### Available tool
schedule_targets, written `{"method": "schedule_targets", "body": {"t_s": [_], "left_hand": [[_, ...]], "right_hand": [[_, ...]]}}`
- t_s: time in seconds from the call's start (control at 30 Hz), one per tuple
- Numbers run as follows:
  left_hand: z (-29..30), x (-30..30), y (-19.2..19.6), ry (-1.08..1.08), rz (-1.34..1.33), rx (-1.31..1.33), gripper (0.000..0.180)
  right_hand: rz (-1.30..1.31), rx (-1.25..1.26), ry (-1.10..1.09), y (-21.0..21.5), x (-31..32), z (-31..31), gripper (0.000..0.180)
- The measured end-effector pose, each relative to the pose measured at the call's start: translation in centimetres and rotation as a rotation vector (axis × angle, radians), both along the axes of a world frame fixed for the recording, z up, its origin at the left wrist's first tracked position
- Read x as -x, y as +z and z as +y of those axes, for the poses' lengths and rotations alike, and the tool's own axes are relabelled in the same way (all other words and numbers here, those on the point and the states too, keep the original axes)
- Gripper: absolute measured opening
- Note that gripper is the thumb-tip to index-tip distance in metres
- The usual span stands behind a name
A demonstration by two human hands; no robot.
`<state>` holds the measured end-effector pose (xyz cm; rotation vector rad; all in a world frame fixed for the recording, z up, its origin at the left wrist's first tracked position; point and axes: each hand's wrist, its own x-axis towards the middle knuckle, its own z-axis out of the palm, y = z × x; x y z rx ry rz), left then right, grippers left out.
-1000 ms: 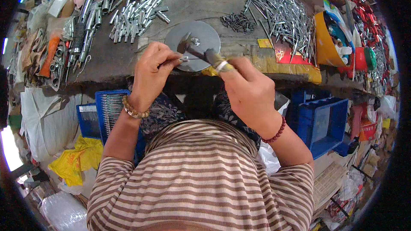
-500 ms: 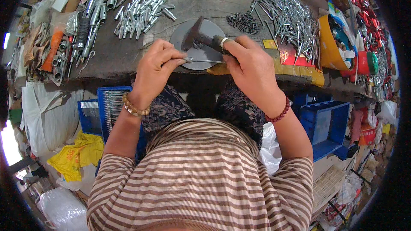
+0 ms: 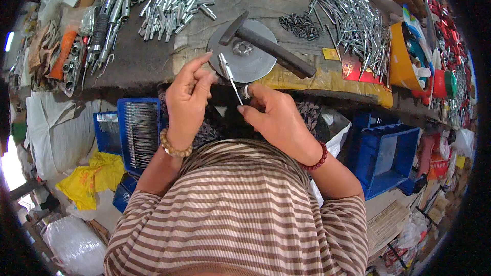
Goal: Assemble small metal components using a hammer and a metal jig on a workbench.
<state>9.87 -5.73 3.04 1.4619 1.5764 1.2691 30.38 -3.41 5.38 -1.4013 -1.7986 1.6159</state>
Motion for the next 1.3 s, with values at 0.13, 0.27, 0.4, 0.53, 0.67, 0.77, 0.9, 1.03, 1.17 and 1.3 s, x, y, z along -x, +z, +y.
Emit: {"method": "schedule_targets", "body": {"t_s": [0.13, 0.27, 0.4, 0.53, 0.67, 0.77, 0.9, 1.03, 1.17, 1.3], "left_hand": [[-0.7, -0.4, -0.2, -0.034, -0.456, 0.262, 0.051], [-1.0, 0.4, -0.5, -0.012, -0.605, 0.269, 0.061], [-1.8, 0.9, -0.7, 0.061, -0.593, 0.276, 0.065], [-3.4, 2.4, -2.0, 0.098, -0.795, 0.121, 0.057], [-7.4, 6.9, -2.4, 0.352, -0.689, 0.096, 0.054], [-12.4, 11.9, -5.0, 0.629, -0.729, 0.114, 0.054], [-21.4, 19.3, -10.2, 1.020, -0.496, 0.292, 0.052], [-30.8, 25.9, -14.6, 1.373, -0.320, 0.488, 0.048], [-35.5, 29.6, -16.9, 1.423, -0.320, 0.632, 0.049], [-35.6, 30.9, -17.7, 1.331, -0.369, 0.720, 0.035]], "right_hand": [[0.143, 0.232, -0.049, 0.3, 1.2, -0.5, 0.017], [0.194, 0.203, -0.072, -0.6, 2.6, -1.3, 0.015], [0.111, 0.140, -0.034, 0.1, 4.0, -2.0, 0.013], [0.172, 0.134, 0.077, -0.9, 4.8, -2.6, 0.023], [0.198, 0.154, 0.177, -2.0, 5.2, -2.1, 0.035], [0.137, 0.166, 0.197, -2.6, 5.4, -1.3, 0.036], [0.104, 0.236, 0.226, -4.1, 5.0, -0.9, 0.035], [0.071, 0.261, 0.275, -4.2, 6.0, -1.1, 0.034], [0.055, 0.242, 0.319, -4.1, 6.2, -1.0, 0.033], [0.040, 0.243, 0.300, -4.3, 6.2, -1.1, 0.033]]}}
